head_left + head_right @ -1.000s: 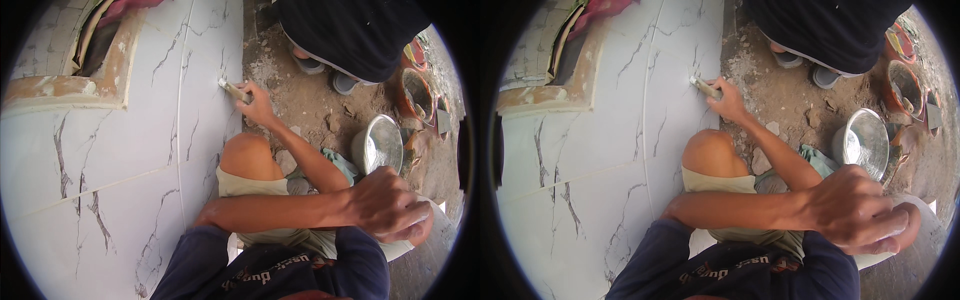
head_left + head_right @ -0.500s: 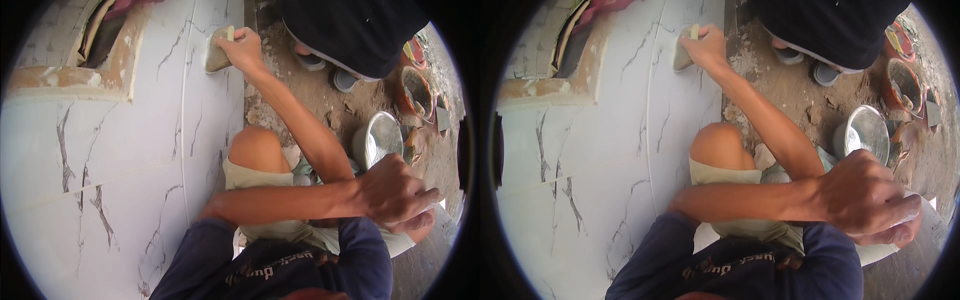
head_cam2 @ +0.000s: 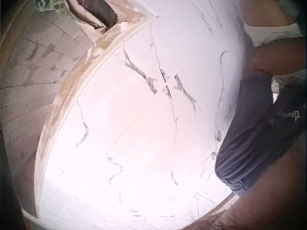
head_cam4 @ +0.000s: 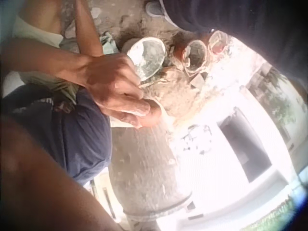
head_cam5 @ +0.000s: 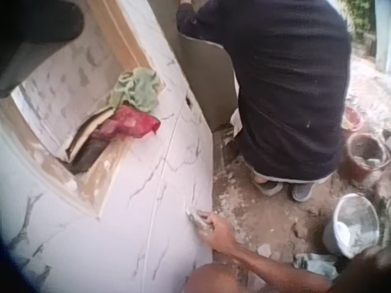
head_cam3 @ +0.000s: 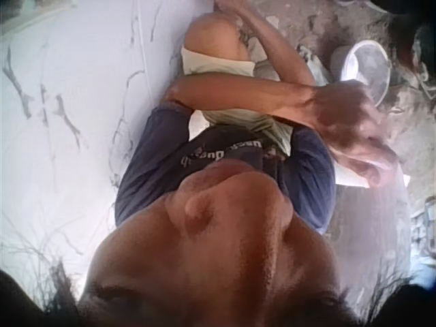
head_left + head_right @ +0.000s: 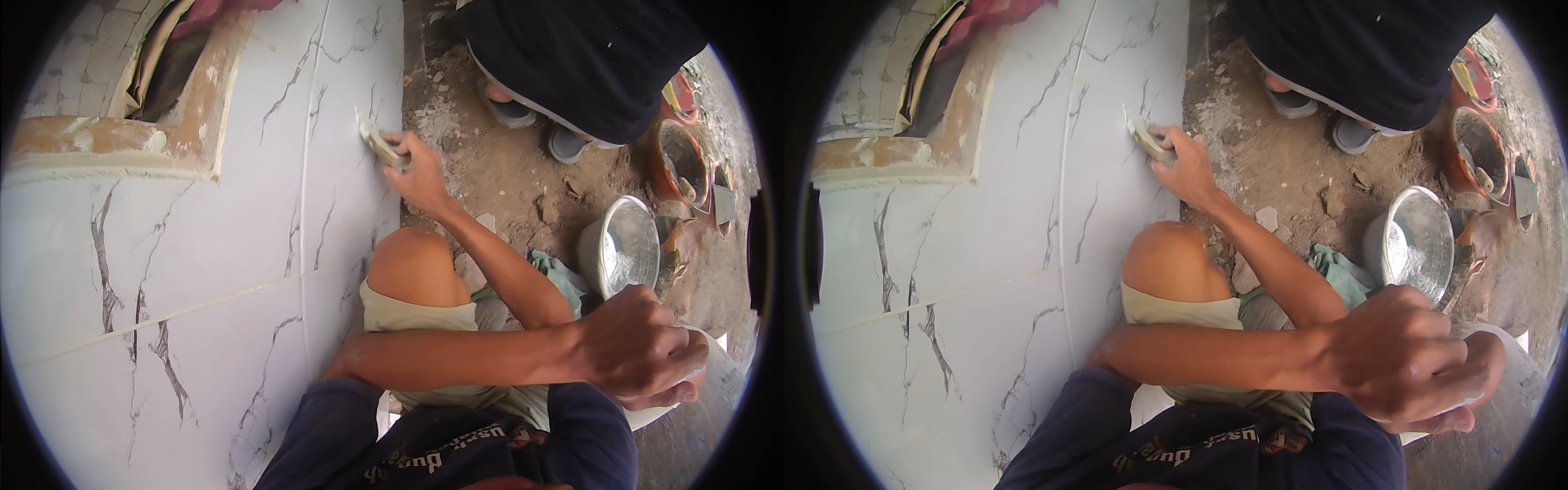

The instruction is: The person applies grout to the joints between white marble-patterned wall tiles using a small sponge, then wipes the surface with a green cloth to remove excess material. The task is performed while squatting near the floor.

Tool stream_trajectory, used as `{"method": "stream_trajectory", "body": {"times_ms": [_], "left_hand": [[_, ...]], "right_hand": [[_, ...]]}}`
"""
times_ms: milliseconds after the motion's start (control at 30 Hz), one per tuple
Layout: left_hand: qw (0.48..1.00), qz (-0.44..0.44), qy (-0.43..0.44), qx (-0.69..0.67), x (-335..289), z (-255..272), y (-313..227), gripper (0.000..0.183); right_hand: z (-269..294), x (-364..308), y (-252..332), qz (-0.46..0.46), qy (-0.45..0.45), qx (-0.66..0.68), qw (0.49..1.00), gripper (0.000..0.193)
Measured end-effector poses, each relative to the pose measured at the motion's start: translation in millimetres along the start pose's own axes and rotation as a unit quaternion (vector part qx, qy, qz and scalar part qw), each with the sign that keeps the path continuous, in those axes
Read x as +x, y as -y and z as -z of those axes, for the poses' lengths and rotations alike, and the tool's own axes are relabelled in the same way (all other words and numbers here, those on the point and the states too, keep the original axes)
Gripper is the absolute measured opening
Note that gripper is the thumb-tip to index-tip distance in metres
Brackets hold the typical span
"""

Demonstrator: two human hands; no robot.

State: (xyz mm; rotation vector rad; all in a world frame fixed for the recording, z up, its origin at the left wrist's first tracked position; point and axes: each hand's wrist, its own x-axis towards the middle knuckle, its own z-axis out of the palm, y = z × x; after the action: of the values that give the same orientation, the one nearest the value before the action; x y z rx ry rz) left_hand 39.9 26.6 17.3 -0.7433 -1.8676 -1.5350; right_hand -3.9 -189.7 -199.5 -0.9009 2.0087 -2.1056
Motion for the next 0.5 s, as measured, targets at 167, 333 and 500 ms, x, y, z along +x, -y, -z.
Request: {"method": "stream_trajectory", "body": {"times_ms": [167, 333, 500], "left_hand": [[1.0, -0.015, -0.027, 0.001, 2.9, -13.1, 10.2, 0.035], [1.0, -0.016, 0.009, -0.015, 9.6, -2.8, 0.8, 0.031], [1.0, -0.013, -0.021, -0.007, 4.5, -4.6, 15.0, 0.028]], "right_hand": [[24.2, 17.1, -39.6, -0.217, -0.112, -0.063, 0.968, 0.032], [6.3, 80.9, 11.2, -0.251, -0.086, -0.088, 0.96, 0.042], [-2.4, 115.9, 83.0, -0.239, -0.055, 0.028, 0.969, 0.044]]}}
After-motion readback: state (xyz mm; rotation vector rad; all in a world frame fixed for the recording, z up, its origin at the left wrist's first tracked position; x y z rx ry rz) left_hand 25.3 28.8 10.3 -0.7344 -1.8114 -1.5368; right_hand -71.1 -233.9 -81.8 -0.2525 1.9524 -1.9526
